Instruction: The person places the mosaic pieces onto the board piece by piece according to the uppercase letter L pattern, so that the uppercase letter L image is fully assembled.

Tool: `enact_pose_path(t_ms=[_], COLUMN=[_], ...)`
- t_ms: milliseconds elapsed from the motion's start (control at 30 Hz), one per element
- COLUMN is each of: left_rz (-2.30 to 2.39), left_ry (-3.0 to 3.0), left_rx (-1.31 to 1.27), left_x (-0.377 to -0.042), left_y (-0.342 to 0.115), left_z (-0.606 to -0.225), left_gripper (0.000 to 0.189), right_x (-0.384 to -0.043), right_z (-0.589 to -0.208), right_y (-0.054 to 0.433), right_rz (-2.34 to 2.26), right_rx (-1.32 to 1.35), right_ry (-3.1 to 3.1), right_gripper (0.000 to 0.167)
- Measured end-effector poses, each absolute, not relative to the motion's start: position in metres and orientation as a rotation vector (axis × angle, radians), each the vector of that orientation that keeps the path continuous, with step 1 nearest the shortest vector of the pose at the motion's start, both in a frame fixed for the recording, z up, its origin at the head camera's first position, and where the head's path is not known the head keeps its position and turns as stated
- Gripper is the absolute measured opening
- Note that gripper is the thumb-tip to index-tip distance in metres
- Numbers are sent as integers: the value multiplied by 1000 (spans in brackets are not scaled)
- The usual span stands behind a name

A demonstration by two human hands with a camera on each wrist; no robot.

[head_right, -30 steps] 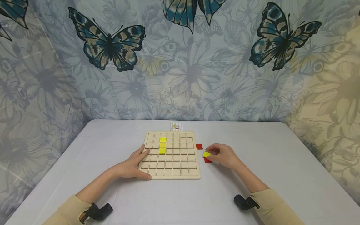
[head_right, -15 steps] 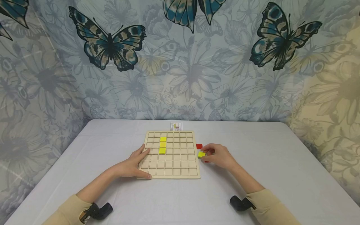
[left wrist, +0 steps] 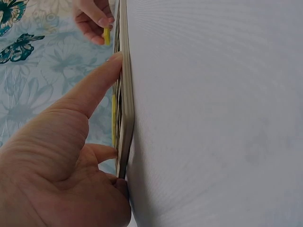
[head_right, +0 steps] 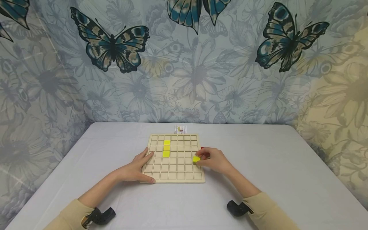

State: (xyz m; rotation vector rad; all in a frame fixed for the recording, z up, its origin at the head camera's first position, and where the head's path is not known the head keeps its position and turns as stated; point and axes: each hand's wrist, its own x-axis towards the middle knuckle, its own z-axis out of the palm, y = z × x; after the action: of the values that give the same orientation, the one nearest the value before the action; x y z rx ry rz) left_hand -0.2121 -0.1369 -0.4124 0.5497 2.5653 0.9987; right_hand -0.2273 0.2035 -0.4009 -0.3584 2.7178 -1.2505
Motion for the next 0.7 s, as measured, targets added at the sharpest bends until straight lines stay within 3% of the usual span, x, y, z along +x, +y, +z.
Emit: enact_pose_path(t_ms=[700], left_rz=[992], left_ry=[2562], left_rx=[552], left_x=[-211], left_y=[-137], left_z=[-411], left_gripper=[113], right_x=[-229], right_z=[-402], right_y=[165], right_rz=[-1274], right_rx=[-553], right_ry=[2644], right_gripper=[26])
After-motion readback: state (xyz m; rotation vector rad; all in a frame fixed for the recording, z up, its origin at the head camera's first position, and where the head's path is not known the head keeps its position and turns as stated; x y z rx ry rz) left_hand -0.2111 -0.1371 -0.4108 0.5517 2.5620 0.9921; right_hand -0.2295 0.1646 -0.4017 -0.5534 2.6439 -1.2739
